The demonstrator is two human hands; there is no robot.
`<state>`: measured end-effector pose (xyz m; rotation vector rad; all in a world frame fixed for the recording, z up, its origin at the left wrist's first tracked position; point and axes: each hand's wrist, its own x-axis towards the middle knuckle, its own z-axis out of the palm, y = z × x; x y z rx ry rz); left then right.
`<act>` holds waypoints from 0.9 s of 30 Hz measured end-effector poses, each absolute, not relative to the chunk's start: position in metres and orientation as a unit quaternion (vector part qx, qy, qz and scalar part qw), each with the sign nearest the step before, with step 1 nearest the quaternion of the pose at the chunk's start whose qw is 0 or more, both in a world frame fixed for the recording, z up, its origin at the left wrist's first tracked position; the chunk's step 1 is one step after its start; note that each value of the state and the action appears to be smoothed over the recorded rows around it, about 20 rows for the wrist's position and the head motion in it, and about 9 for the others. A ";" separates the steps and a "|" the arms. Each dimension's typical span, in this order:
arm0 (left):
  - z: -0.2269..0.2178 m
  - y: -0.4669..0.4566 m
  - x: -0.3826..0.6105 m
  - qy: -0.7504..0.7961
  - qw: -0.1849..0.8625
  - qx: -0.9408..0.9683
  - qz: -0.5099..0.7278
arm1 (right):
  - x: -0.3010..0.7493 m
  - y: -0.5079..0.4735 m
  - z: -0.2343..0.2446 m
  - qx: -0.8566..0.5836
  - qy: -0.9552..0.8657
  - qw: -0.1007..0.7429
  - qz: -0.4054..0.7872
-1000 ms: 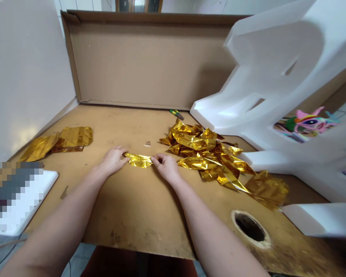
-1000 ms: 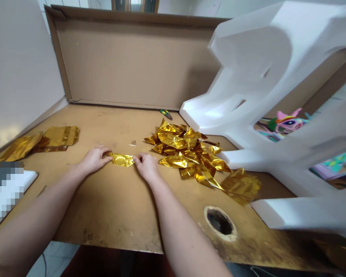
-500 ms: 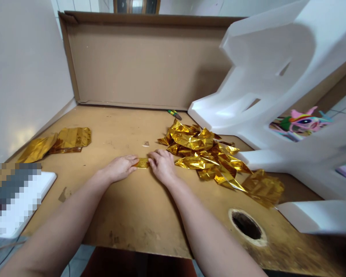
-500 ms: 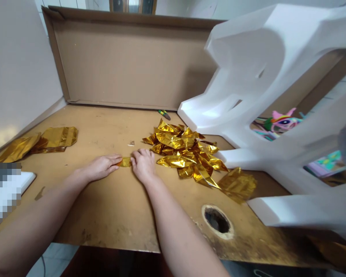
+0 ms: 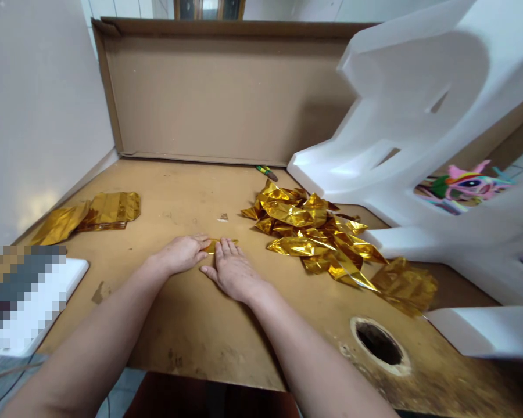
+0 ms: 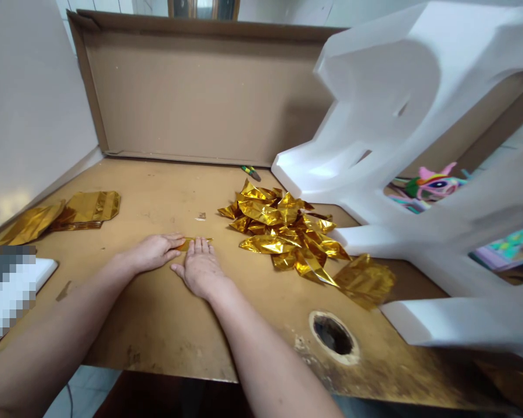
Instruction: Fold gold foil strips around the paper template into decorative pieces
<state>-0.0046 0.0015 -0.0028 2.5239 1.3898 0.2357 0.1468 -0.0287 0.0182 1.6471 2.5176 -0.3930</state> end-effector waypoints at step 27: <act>-0.011 0.012 -0.013 0.587 0.061 0.782 0.202 | 0.169 -0.004 0.028 0.586 0.810 -0.021 0.018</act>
